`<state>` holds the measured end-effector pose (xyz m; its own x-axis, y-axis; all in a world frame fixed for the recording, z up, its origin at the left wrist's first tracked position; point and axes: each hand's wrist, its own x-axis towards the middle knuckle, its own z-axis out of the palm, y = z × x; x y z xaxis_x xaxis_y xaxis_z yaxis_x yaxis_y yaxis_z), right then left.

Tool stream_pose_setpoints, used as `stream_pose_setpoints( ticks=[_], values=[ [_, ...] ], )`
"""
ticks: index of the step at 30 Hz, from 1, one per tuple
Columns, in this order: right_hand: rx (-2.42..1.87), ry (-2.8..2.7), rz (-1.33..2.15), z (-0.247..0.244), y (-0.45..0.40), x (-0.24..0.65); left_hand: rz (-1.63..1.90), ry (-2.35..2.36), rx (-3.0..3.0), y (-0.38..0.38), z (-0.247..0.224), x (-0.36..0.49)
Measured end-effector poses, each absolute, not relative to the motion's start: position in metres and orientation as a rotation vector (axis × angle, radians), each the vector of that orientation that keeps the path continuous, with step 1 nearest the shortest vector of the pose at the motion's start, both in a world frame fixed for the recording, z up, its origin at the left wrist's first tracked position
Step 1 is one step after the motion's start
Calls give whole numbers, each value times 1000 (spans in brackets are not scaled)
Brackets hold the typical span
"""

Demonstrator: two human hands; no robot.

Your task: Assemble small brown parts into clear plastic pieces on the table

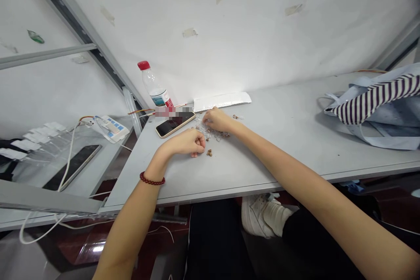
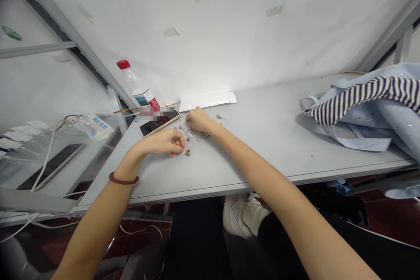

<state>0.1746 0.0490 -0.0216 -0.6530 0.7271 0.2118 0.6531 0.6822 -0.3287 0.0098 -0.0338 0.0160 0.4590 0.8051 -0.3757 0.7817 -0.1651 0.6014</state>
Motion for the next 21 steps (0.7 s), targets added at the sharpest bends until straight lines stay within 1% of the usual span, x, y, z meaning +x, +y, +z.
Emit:
stream_pose_setpoints(
  ticks=[4, 6, 8, 11, 15, 21],
  values=[
    [-1067, -2555, 174, -24, 45, 179, 55, 1345, 1935, -36, 20, 10],
    [-1070, -2496, 166, -22, 41, 182, 90, 1352, 1933, -36, 23, 9],
    [-1083, -2410, 241, -18, 36, 186, 185, 1340, 1931, -35, 24, 7],
    [-1119, -2299, 364, -13, 32, 191, 426, 1308, 1883, -31, 23, 4],
    [-1169, -2283, 402, -13, 35, 196, 700, 1342, 1787, -25, 21, 2],
    [-1065, -2393, 519, -18, 38, 199, 816, 1444, 1768, -21, 18, 1]
  ],
)
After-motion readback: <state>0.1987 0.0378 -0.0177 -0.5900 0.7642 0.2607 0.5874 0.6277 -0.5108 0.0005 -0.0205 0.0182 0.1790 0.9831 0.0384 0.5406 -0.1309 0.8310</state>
